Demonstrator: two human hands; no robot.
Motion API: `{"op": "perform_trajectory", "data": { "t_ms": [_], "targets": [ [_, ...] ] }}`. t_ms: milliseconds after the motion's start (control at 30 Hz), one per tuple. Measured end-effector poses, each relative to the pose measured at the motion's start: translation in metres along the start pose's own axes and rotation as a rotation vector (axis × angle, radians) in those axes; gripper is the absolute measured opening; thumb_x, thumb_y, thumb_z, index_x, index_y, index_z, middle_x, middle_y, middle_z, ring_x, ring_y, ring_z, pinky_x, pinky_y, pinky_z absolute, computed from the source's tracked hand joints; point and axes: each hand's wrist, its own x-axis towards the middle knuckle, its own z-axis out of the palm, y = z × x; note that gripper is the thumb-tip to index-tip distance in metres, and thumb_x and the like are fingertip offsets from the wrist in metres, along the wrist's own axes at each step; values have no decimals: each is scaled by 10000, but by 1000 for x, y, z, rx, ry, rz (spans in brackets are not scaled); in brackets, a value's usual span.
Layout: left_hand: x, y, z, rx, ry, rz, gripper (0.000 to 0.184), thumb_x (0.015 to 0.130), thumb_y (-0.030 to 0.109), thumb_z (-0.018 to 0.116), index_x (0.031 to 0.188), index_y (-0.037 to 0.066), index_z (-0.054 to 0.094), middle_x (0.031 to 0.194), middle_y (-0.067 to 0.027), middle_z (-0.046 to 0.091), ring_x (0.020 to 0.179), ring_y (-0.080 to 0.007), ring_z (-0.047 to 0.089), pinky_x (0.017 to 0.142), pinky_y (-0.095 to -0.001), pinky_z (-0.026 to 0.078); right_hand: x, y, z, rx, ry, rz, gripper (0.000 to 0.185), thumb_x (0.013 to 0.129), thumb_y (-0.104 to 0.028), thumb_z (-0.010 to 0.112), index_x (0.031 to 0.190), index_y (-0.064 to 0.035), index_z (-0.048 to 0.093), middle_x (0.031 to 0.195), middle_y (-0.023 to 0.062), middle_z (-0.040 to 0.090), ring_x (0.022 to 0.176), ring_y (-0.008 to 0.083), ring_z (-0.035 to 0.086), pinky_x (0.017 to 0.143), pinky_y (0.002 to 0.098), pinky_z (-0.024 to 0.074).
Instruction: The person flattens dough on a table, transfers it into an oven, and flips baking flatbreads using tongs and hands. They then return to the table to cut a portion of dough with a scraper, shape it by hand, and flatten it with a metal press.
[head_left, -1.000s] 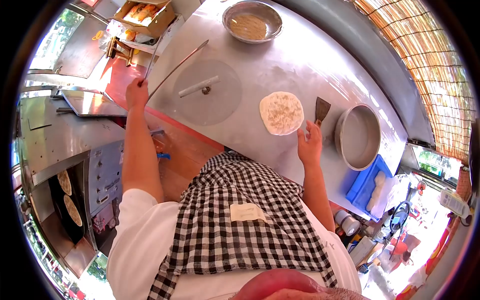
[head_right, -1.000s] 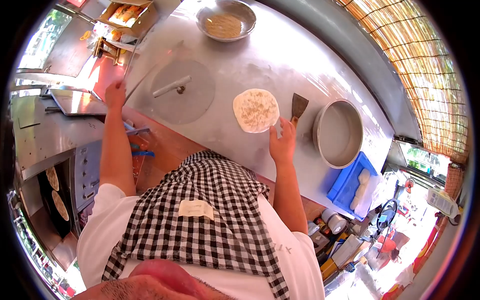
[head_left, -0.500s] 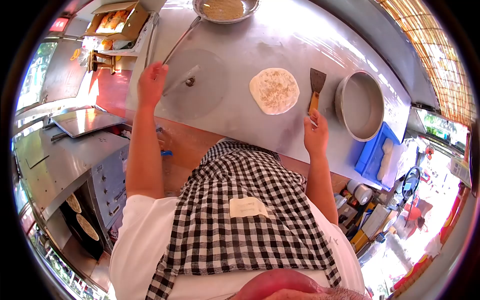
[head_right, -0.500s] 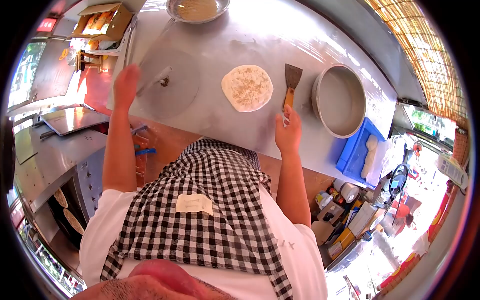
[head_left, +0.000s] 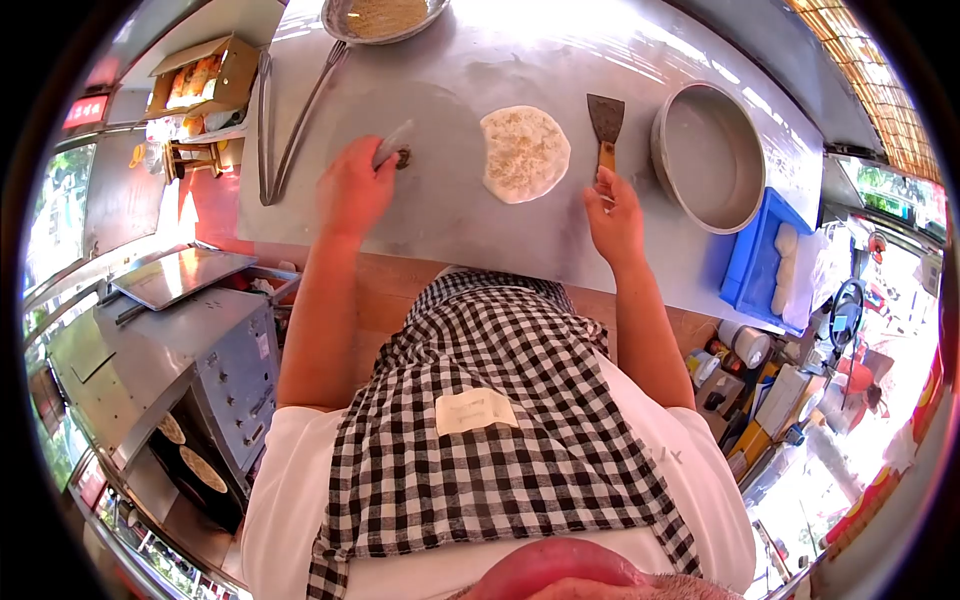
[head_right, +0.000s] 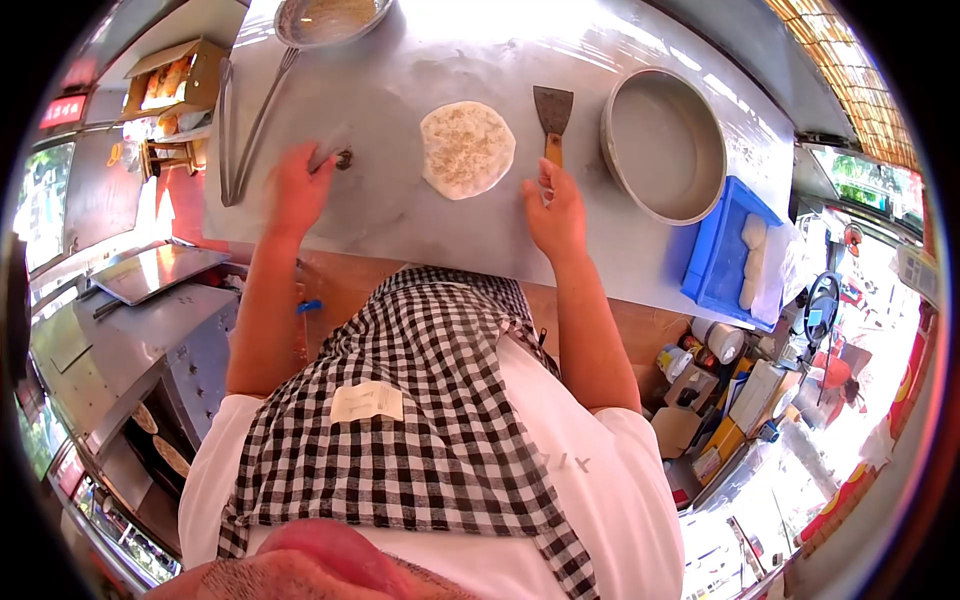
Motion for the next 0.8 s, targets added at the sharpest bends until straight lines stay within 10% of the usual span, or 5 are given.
{"op": "perform_trajectory", "data": {
  "t_ms": [567,800],
  "targets": [
    [37,118,100,-63,-327,201,339,862,311,771,1134,127,684,1091,-79,709,975,-326,690,842,-452,556,8,34,-47,-34,44,60,455,965,-160,697,1388,-27,595,1320,158,638,1148,248,665,965,369,557],
    [6,55,119,-382,-37,-29,539,746,300,902,1166,45,678,1151,-96,674,1081,-304,661,945,-421,535,36,5,-35,-145,-4,-179,443,942,-157,698,1364,-56,608,1334,149,634,1195,295,634,1001,387,520]
  ]
}}
